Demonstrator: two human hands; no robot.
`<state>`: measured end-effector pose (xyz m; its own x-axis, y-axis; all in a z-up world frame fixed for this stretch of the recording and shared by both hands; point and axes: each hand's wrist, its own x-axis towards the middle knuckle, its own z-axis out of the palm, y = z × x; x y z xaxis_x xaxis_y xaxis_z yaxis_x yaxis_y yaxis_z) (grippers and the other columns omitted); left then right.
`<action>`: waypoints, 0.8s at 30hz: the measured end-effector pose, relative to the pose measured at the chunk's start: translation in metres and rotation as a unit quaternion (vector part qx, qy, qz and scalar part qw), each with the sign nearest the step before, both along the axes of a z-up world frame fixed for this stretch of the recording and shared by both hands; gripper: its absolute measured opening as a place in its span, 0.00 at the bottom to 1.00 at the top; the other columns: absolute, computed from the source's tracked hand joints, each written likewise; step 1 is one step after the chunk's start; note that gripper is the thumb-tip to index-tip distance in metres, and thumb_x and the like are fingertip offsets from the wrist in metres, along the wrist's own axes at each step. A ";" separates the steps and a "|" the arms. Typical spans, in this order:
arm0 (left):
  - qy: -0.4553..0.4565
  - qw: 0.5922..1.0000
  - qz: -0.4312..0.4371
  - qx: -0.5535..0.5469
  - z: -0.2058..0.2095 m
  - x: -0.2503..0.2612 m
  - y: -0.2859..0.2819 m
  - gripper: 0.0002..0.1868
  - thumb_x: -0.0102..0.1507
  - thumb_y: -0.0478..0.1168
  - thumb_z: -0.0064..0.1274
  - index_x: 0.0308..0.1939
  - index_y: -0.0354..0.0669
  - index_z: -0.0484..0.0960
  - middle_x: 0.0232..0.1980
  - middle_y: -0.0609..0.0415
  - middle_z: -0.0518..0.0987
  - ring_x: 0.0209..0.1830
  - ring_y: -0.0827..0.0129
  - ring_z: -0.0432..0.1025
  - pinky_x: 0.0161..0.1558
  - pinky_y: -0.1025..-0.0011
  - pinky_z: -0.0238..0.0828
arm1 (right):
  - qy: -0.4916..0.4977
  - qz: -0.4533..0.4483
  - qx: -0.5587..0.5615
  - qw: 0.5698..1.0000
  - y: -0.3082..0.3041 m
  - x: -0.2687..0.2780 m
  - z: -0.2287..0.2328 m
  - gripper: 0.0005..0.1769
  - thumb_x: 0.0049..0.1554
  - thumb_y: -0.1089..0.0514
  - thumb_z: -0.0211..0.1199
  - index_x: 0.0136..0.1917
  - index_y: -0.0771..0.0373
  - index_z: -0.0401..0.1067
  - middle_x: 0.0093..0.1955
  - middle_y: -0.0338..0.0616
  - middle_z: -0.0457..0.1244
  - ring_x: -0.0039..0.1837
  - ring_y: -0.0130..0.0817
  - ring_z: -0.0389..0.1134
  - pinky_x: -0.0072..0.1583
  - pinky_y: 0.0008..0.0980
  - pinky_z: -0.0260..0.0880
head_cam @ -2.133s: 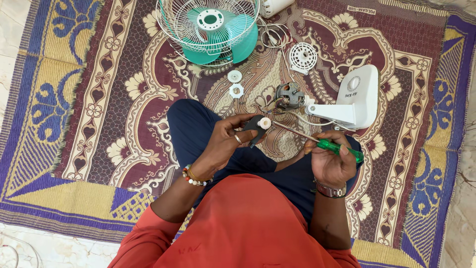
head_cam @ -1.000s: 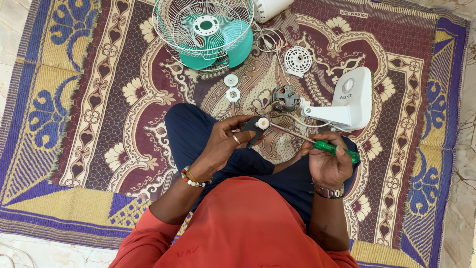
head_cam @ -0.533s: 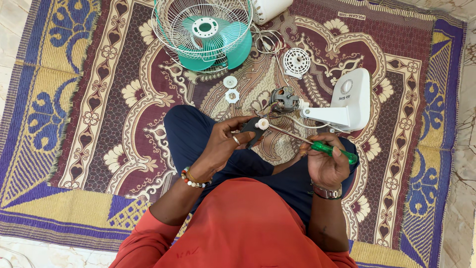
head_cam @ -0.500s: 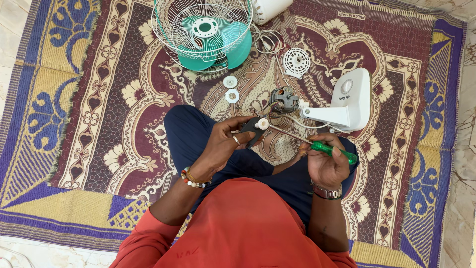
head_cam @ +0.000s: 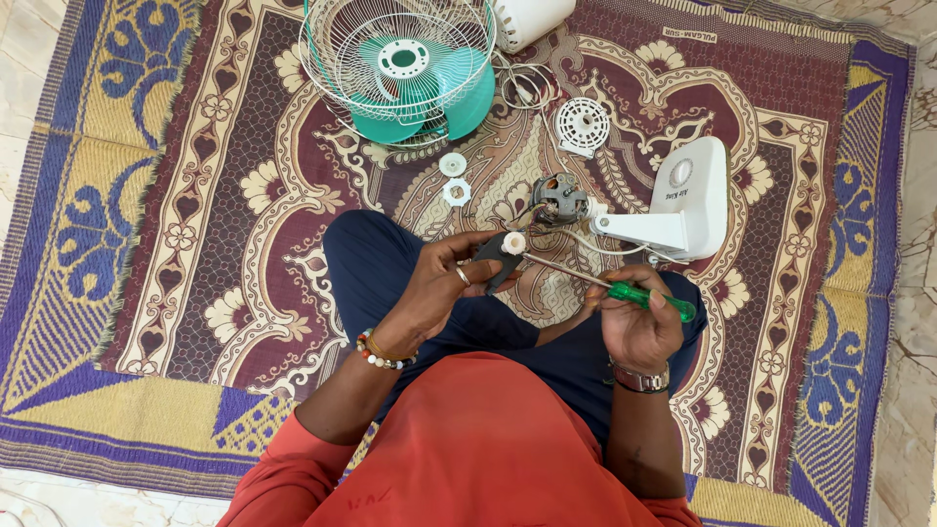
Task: The person sits on a rug and uses a screwdriver to remove a small white plastic cap from a black fan motor housing, then unscrews and removes a screw from the motor assembly. The person continues to manipulate the motor and screwdriver throughout the clip.
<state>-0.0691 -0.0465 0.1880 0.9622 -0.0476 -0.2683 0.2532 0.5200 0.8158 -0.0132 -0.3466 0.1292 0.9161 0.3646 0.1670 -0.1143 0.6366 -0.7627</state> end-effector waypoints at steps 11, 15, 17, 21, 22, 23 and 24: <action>-0.013 1.000 -0.001 -0.014 -0.002 0.005 -0.001 0.23 0.64 0.29 0.53 0.64 0.26 0.75 0.53 0.38 0.82 0.49 0.56 0.82 0.53 0.62 0.84 | -0.017 -0.020 -0.037 0.999 -0.011 -0.001 -0.002 0.26 0.70 0.46 0.55 0.59 0.76 0.67 0.46 0.61 0.68 0.48 0.48 0.72 0.52 0.43 0.74; -0.031 1.000 0.004 -0.001 -0.001 0.006 -0.002 0.24 0.64 0.30 0.54 0.64 0.25 0.74 0.51 0.40 0.82 0.47 0.57 0.83 0.50 0.65 0.84 | -0.041 -0.088 -0.059 0.994 -0.007 -0.001 0.026 0.20 0.74 0.48 0.57 0.58 0.71 0.65 0.44 0.55 0.67 0.45 0.42 0.71 0.50 0.37 0.74; -0.032 0.999 0.003 0.021 -0.001 0.010 -0.003 0.24 0.64 0.31 0.54 0.64 0.26 0.75 0.49 0.40 0.82 0.46 0.58 0.82 0.45 0.67 0.81 | -0.073 -0.122 -0.112 0.984 -0.005 -0.003 0.051 0.18 0.70 0.52 0.61 0.60 0.69 0.64 0.48 0.53 0.67 0.48 0.39 0.72 0.51 0.36 0.76; -0.031 0.999 -0.002 0.040 0.000 0.015 -0.008 0.25 0.63 0.30 0.54 0.65 0.25 0.75 0.48 0.41 0.83 0.45 0.58 0.83 0.44 0.70 0.80 | -0.198 -0.171 -0.256 0.931 -0.003 -0.014 0.097 0.18 0.66 0.59 0.66 0.64 0.66 0.63 0.52 0.52 0.68 0.50 0.35 0.74 0.53 0.34 0.78; -0.033 0.999 -0.003 0.035 0.000 0.016 -0.010 0.25 0.63 0.30 0.54 0.64 0.25 0.75 0.48 0.42 0.83 0.45 0.58 0.83 0.46 0.70 0.82 | -0.239 -0.184 -0.291 0.908 -0.001 -0.015 0.105 0.18 0.67 0.60 0.65 0.64 0.67 0.63 0.52 0.52 0.69 0.51 0.34 0.74 0.54 0.33 0.79; -0.034 0.999 -0.006 0.034 0.001 0.017 -0.012 0.25 0.63 0.30 0.54 0.64 0.25 0.75 0.48 0.41 0.83 0.45 0.58 0.83 0.46 0.69 0.82 | -0.264 -0.205 -0.297 0.894 0.002 -0.014 0.112 0.18 0.66 0.59 0.66 0.63 0.68 0.65 0.52 0.51 0.69 0.49 0.34 0.75 0.52 0.31 0.79; -0.034 0.999 -0.007 0.033 0.002 0.018 -0.014 0.25 0.63 0.30 0.55 0.64 0.25 0.75 0.48 0.41 0.83 0.45 0.58 0.83 0.46 0.69 0.82 | -0.290 -0.226 -0.303 0.879 0.006 -0.011 0.118 0.19 0.64 0.58 0.67 0.62 0.69 0.66 0.51 0.49 0.70 0.48 0.33 0.75 0.50 0.29 0.79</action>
